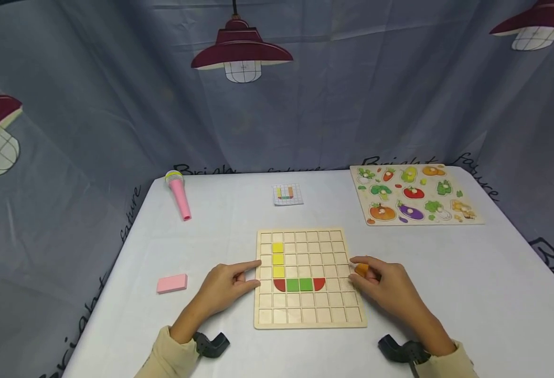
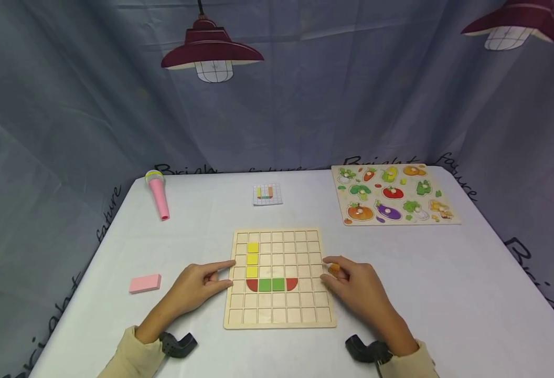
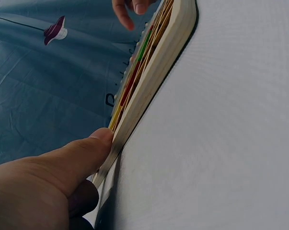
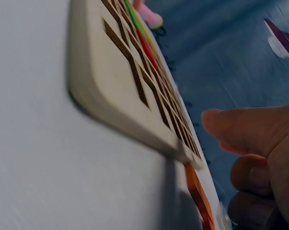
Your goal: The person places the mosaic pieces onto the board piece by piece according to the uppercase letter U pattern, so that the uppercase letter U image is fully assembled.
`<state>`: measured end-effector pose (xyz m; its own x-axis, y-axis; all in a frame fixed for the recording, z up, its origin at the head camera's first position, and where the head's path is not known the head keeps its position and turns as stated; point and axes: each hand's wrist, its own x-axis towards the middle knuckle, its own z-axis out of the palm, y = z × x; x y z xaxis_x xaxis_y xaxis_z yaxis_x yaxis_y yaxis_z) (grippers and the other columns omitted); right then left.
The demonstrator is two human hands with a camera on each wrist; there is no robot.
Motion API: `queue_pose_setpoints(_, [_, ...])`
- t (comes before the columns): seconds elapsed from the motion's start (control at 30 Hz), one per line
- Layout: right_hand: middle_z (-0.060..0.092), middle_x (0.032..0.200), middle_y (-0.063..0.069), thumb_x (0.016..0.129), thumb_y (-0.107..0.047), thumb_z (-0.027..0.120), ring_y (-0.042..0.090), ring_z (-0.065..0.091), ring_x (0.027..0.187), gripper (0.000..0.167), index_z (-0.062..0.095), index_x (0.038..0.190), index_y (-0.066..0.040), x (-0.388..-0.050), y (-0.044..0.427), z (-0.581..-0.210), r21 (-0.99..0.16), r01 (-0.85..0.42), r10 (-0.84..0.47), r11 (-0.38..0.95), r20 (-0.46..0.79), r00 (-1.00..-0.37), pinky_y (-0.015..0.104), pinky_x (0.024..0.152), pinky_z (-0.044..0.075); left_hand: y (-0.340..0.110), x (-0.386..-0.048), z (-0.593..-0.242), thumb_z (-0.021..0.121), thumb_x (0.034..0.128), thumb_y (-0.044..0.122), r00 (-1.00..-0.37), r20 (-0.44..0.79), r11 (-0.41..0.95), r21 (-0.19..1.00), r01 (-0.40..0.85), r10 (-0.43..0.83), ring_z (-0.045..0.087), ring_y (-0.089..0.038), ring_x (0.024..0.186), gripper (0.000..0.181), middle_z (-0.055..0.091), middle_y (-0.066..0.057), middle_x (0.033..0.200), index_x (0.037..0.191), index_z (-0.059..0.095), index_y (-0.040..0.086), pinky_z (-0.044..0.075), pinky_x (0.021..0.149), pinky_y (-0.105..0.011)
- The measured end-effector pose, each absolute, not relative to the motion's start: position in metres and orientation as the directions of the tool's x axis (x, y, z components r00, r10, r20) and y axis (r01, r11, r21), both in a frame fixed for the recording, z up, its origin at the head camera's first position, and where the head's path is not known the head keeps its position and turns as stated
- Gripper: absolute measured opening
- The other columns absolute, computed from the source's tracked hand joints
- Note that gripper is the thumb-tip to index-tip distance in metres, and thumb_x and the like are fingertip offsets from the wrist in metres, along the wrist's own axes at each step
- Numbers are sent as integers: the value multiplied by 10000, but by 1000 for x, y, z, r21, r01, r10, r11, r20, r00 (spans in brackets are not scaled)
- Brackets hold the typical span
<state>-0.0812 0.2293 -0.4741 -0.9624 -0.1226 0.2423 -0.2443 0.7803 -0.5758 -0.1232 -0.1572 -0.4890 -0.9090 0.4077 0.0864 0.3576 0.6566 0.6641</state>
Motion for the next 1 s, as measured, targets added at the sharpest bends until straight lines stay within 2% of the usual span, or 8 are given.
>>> queue_pose_setpoints(0.37, [436, 606, -103, 842, -173, 848, 71, 386, 543, 375, 740, 1199, -130, -87, 262, -477, -494, -163, -67, 854, 206, -976, 251, 515, 300, -157, -124, -487, 804, 898, 361, -910, 69, 672, 651, 352, 409, 363, 18, 511, 448, 423, 177, 547, 1320, 716, 239, 290, 531, -203])
queue_pose_setpoints(0.6, [433, 590, -79, 857, -217, 831, 107, 391, 537, 421, 716, 1236, -74, -86, 269, -475, -462, -99, -41, 881, 135, -990, 266, 509, 278, -157, -125, -490, 803, 896, 364, -904, 95, 663, 649, 374, 417, 363, 24, 508, 436, 431, 178, 553, 1303, 726, 229, 299, 521, -204])
queue_pose_setpoints(1.0, [469, 612, -41, 836, -261, 853, 151, 425, 568, 309, 749, 1063, -80, -82, 278, -470, -449, 7, 35, 894, 54, -998, 275, 513, 295, -158, -124, -490, 792, 903, 383, -898, 114, 653, 648, 392, 426, 382, 26, 520, 424, 429, 194, 558, 1296, 727, 239, 316, 533, -215])
